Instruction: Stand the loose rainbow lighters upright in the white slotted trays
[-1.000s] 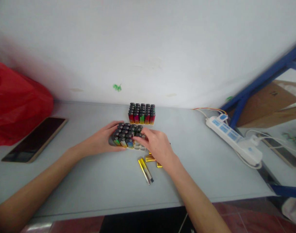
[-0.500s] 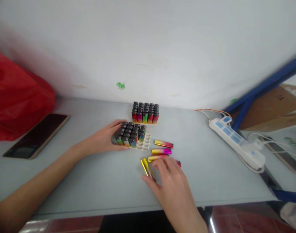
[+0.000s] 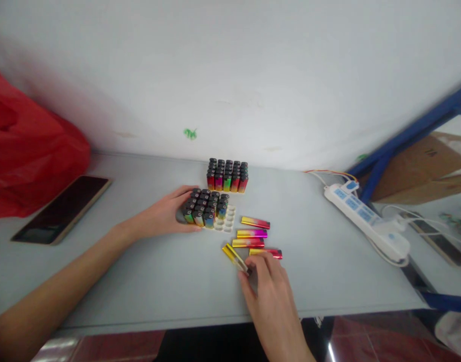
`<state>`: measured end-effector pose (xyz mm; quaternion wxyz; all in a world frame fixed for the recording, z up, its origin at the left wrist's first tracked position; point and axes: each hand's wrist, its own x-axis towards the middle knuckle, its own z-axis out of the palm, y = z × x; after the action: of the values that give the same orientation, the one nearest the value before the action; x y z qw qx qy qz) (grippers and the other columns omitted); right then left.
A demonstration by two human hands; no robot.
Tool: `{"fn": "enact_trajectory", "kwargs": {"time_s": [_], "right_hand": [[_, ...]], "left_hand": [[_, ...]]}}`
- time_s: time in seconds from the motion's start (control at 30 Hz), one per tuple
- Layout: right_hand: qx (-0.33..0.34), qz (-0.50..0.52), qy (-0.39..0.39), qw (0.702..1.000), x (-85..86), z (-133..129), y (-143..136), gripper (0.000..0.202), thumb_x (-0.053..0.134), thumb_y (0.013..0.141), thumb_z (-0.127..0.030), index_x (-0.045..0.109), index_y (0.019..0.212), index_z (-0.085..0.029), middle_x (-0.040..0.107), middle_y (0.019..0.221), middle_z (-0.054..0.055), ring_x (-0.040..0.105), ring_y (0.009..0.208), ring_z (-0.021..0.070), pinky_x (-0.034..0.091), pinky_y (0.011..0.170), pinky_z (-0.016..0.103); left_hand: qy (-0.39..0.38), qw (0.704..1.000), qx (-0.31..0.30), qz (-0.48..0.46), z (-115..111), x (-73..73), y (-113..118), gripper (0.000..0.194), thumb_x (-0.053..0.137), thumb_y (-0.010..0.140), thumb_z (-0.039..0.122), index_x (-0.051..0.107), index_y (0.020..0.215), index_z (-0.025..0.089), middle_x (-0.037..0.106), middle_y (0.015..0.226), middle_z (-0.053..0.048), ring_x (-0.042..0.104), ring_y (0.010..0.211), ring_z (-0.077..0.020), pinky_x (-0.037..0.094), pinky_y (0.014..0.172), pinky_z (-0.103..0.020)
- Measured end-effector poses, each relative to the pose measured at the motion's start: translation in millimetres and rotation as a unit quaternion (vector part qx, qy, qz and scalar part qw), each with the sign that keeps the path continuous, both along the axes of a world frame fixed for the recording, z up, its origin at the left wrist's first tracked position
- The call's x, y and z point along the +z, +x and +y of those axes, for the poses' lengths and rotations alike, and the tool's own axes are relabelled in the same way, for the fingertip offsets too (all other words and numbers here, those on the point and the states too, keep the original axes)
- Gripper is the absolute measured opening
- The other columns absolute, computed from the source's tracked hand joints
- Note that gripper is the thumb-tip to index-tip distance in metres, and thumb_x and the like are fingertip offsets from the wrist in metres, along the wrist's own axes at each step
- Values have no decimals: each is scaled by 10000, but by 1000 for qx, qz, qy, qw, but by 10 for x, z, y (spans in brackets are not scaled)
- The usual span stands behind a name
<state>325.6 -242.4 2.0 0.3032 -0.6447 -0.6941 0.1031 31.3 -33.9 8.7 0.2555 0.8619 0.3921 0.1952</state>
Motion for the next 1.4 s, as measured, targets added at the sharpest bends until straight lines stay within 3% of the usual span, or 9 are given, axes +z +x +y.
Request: {"fn": "enact_trajectory", "kwargs": {"time_s": [0.27, 0.47, 0.57, 0.63, 0.7, 0.8, 0.97, 1.07, 1.4], "right_hand": [[5, 185, -15, 983, 195, 91, 128, 118, 770, 1046, -352, 800, 1150, -306, 785, 1075, 35, 721, 873, 208, 600, 769, 318], [12, 446, -16, 895, 270, 468, 188, 184, 809, 1028, -477, 826, 1103, -310, 779, 1146, 57, 743, 1034, 219, 621, 819, 305], [82, 532, -40, 842, 418, 765, 161, 239, 754, 1052, -560, 737, 1081, -322, 745, 930, 12, 704, 815, 189, 622, 765, 336], [139, 548, -71, 821, 543, 1017, 158, 264, 719, 1066, -596, 660, 1100, -341, 621, 691, -61, 550, 579, 154, 593, 670, 327], [155, 523, -106, 832, 638, 1293, 172, 329, 727, 1043, -642, 625, 1116, -337, 491, 617, -101, 387, 500, 136, 489, 528, 271], [139, 418, -113, 891, 648, 1661, 197, 460, 733, 986, -733, 631, 1098, -299, 412, 622, -107, 279, 498, 126, 272, 428, 237], [56, 188, 45, 980, 402, 1884, 164, 559, 630, 1020, -700, 481, 717, -254, 365, 578, -83, 330, 560, 118, 281, 551, 286], [39, 127, 65, 989, 310, 1824, 138, 582, 603, 1023, -617, 339, 642, -266, 318, 549, -88, 293, 556, 110, 277, 573, 299], [42, 90, 26, 995, 285, 1689, 81, 385, 540, 952, -428, 374, 641, -273, 361, 522, -75, 322, 516, 116, 276, 564, 293]], "left_hand": [[2, 1000, 2, -10, 10, -16, 7, 886, 931, 768, 658, 657, 1455, 170, 596, 1635, -182, 614, 1494, -405, 462, 1340, -517], [8, 1000, 1, -6, 0, -10, 3, 853, 925, 786, 642, 670, 1439, 156, 598, 1637, -180, 612, 1504, -400, 463, 1339, -481], [7, 1000, 1, -12, 6, -13, 7, 864, 935, 758, 664, 674, 1432, 190, 609, 1626, -163, 620, 1494, -393, 466, 1336, -479], [4, 1000, 0, -12, 9, -11, 10, 866, 933, 761, 665, 669, 1439, 195, 608, 1624, -162, 623, 1488, -389, 472, 1330, -486], [1, 1000, 1, -13, 8, 0, 12, 865, 935, 760, 667, 672, 1439, 198, 609, 1622, -160, 624, 1486, -389, 480, 1323, -487], [-2, 1000, 1, -13, -3, 26, 14, 850, 938, 757, 663, 683, 1424, 202, 621, 1610, -164, 631, 1479, -395, 485, 1319, -511], [-1, 1000, 6, -19, -14, 40, 10, 811, 948, 760, 610, 698, 1390, 164, 618, 1611, -195, 640, 1476, -406, 505, 1310, -504], [6, 1000, 6, -22, -7, 19, 3, 793, 950, 762, 605, 701, 1384, 181, 625, 1608, -184, 651, 1467, -401, 510, 1309, -496], [-1, 1000, 9, -15, -4, 11, -3, 757, 920, 784, 668, 713, 1339, 198, 619, 1606, -175, 643, 1464, -405, 497, 1319, -544]]}}
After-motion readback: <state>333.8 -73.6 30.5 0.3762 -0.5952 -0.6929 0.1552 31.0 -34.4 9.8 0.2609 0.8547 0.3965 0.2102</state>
